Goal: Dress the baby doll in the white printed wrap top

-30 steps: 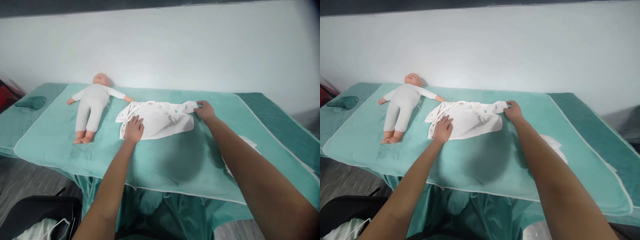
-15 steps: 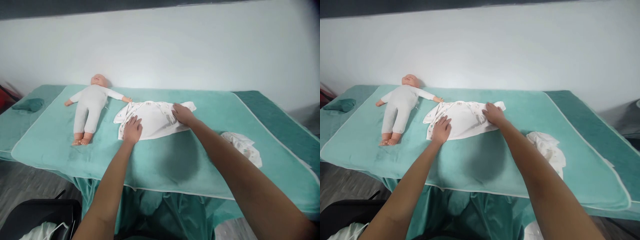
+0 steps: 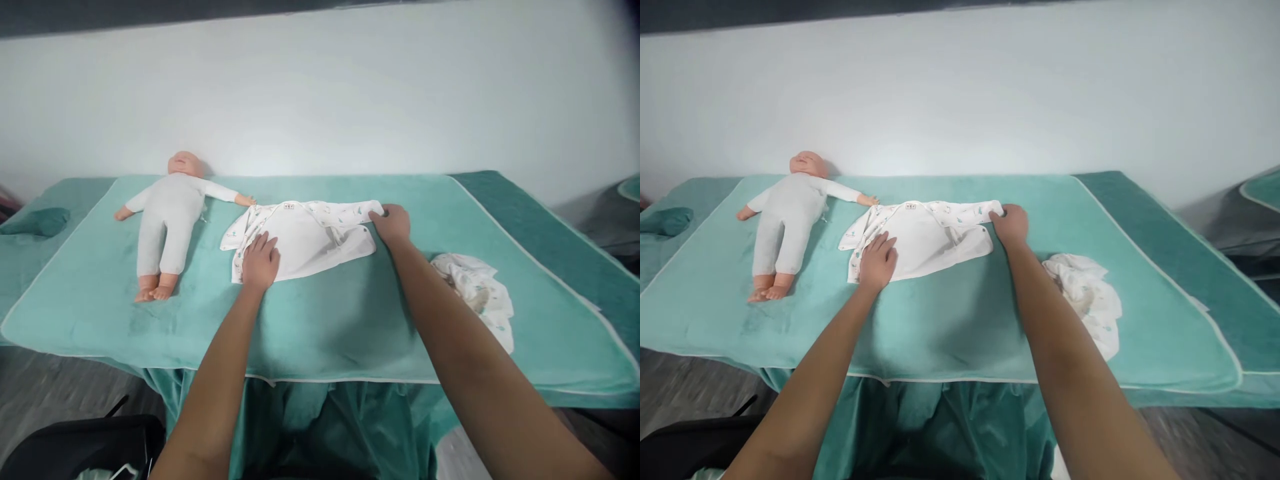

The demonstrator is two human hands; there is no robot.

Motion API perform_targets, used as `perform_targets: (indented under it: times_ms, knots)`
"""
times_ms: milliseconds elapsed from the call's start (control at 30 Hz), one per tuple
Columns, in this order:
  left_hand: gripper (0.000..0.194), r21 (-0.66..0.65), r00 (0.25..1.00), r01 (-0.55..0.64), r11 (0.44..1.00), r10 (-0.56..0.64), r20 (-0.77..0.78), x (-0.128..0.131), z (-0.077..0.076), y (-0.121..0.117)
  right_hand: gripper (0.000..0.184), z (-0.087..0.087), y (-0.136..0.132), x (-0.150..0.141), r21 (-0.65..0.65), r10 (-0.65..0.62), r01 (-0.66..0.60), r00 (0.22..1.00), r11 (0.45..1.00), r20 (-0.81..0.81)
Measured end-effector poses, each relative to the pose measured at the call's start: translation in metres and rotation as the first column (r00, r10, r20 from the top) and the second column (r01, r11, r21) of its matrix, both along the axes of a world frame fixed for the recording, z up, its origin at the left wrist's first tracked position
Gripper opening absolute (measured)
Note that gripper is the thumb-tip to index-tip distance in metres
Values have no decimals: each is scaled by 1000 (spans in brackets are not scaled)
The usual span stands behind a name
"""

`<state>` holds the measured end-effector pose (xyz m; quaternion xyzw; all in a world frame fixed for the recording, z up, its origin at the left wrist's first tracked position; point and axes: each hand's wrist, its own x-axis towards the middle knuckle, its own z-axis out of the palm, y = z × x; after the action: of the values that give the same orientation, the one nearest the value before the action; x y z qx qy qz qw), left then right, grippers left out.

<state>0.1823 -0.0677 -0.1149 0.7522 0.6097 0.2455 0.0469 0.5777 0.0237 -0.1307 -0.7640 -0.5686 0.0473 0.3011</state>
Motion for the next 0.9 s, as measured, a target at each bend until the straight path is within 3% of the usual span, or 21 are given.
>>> perform_targets:
  times_ms: [100, 167, 333, 567, 733, 900]
  knots:
    - [42, 4, 1000, 8, 1000, -8, -8, 0, -1, 1, 30, 2, -3, -1, 106, -137, 151, 982, 983, -130]
    - [42, 10, 1000, 12, 1000, -12, -10, -1, -2, 2, 25, 4, -6, -3, 152, -163, 190, 971, 970, -175]
    - [43, 6, 1000, 14, 1000, -14, -5, -1, -3, 3, 23, 9, -11, -9, 140, -222, 247, 960, 959, -173]
    - [42, -5, 1000, 5, 1000, -5, 2, 0, -2, 3, 29, 19, -26, -28, 190, -162, 165, 986, 968, -34]
    - [42, 9, 1000, 4, 1000, -4, -1, -1, -3, 3, 35, 20, -46, -49, -42, 47, -51, 996, 998, -80]
    - [42, 10, 1000, 14, 1000, -14, 1, -1, -2, 3, 34, 21, -61, -65, 12, 144, -145, 974, 989, -176]
